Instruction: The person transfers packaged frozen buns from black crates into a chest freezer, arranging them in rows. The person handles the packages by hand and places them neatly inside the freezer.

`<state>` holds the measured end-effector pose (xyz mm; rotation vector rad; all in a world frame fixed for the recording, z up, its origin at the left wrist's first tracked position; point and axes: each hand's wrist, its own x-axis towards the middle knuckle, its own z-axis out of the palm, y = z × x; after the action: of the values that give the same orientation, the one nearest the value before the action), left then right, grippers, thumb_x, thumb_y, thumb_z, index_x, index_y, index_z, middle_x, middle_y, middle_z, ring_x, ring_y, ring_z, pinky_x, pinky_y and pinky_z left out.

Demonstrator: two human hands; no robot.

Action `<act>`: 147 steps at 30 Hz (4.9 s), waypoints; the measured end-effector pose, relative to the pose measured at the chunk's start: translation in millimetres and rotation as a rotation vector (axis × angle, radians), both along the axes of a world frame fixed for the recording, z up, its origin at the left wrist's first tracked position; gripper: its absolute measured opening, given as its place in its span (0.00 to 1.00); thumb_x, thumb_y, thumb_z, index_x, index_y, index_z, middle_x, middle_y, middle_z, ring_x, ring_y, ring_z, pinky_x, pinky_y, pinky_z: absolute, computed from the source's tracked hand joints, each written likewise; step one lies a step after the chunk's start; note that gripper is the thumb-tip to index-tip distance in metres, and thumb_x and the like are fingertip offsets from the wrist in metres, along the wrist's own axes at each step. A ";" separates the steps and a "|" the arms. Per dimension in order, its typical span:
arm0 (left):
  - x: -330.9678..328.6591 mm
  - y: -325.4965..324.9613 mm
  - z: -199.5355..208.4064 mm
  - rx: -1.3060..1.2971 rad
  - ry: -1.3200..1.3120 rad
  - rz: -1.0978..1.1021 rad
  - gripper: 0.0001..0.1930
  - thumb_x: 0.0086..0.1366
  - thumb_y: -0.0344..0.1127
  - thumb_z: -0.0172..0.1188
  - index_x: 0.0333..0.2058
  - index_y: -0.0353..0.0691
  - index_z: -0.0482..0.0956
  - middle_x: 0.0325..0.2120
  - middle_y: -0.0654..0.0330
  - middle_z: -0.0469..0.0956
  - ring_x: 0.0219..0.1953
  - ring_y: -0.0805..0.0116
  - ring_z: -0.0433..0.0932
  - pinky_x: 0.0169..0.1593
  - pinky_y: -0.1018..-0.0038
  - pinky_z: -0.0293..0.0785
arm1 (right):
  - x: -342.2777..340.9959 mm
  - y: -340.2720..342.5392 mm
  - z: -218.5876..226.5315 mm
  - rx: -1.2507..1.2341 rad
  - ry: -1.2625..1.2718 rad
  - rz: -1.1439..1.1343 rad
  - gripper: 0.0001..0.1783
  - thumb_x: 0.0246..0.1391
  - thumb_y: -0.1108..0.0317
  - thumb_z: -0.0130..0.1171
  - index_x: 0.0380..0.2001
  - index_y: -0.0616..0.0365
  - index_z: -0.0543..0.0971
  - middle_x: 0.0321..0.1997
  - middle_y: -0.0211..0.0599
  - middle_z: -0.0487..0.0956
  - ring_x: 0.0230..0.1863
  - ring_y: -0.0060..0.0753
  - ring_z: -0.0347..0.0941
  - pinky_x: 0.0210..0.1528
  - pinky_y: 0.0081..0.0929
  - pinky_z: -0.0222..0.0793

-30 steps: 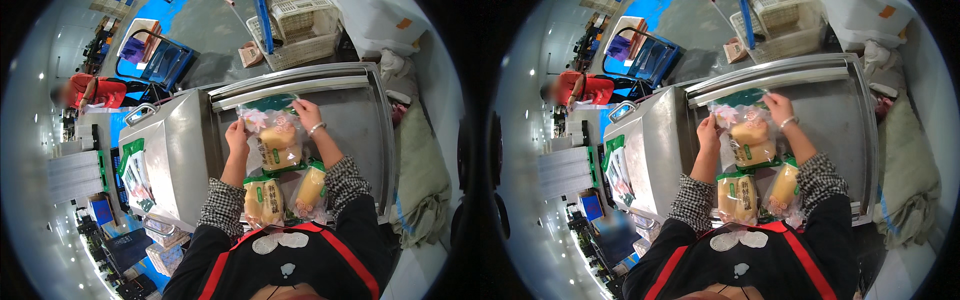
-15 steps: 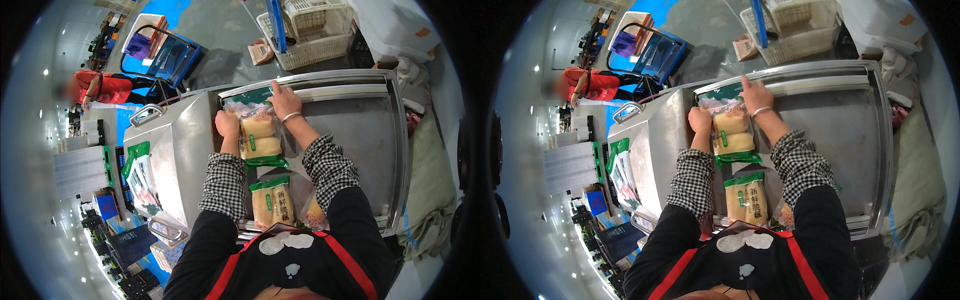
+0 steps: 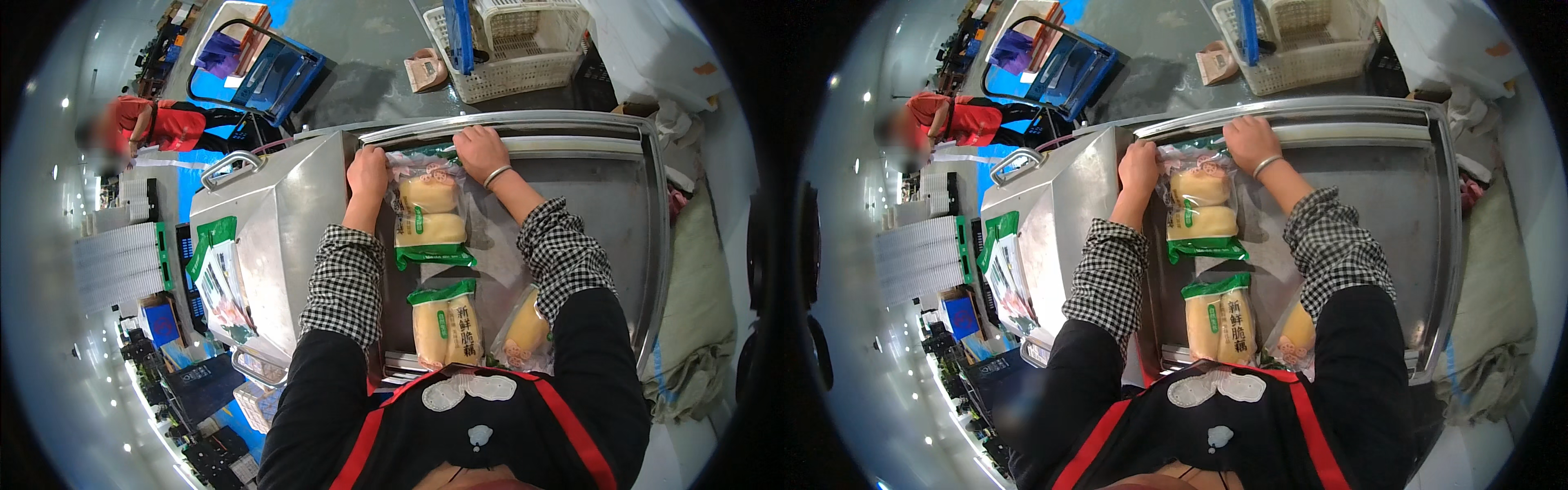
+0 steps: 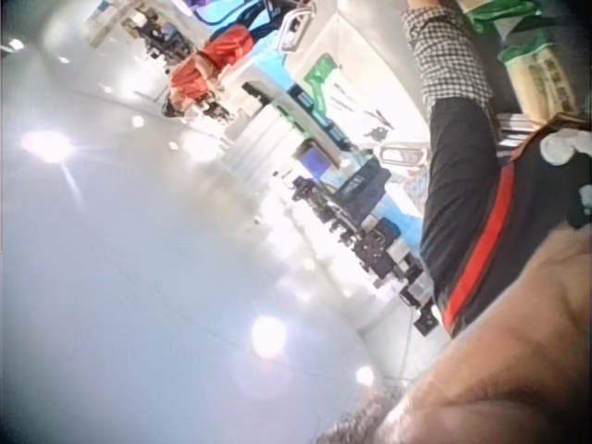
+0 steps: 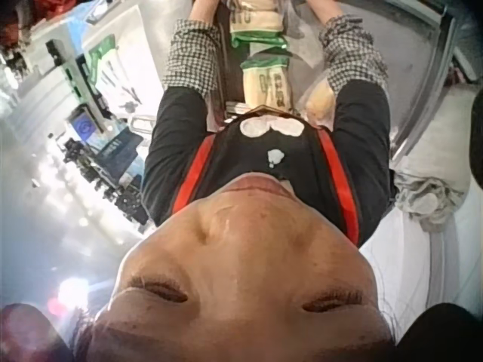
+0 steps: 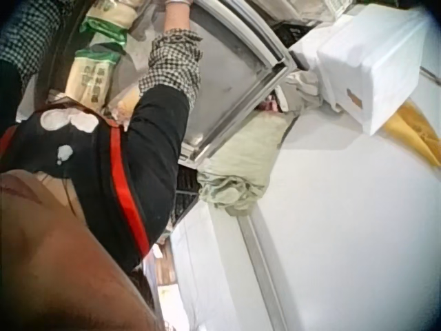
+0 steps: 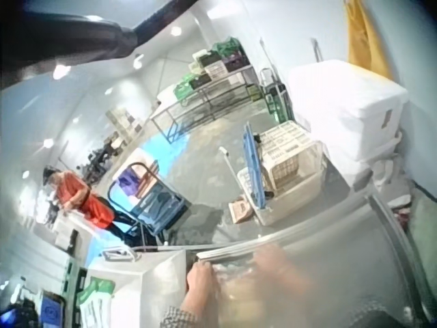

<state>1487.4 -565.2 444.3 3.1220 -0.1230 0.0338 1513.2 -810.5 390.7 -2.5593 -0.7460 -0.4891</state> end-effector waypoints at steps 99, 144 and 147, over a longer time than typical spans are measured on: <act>-174.4 -228.3 29.8 -1.809 0.344 0.027 0.09 0.58 0.29 0.63 0.38 0.34 0.80 0.33 0.67 0.76 0.34 0.79 0.72 0.39 0.81 0.69 | -285.0 -163.4 112.5 1.246 0.327 -0.287 0.05 0.58 0.74 0.53 0.35 0.65 0.76 0.40 0.34 0.74 0.36 0.22 0.69 0.39 0.17 0.66; 20.7 -147.3 -63.4 -0.262 -0.280 -0.211 0.04 0.52 0.33 0.58 0.26 0.45 0.80 0.30 0.62 0.79 0.37 0.59 0.75 0.42 0.65 0.67 | 10.0 -190.8 -31.0 -0.081 -0.191 -0.002 0.04 0.49 0.67 0.56 0.26 0.55 0.76 0.28 0.32 0.72 0.33 0.36 0.68 0.37 0.30 0.67; 23.4 -149.2 -66.9 -0.224 -0.288 -0.175 0.05 0.51 0.33 0.57 0.24 0.45 0.82 0.26 0.62 0.78 0.35 0.58 0.75 0.40 0.64 0.68 | 9.9 -187.5 -36.8 -0.054 -0.169 -0.054 0.05 0.50 0.66 0.56 0.26 0.54 0.76 0.27 0.32 0.72 0.33 0.38 0.68 0.38 0.31 0.67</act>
<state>1510.8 -714.3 377.4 2.8508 -0.3681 0.4609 1523.1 -998.0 353.9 -2.6177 -0.7581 -0.7201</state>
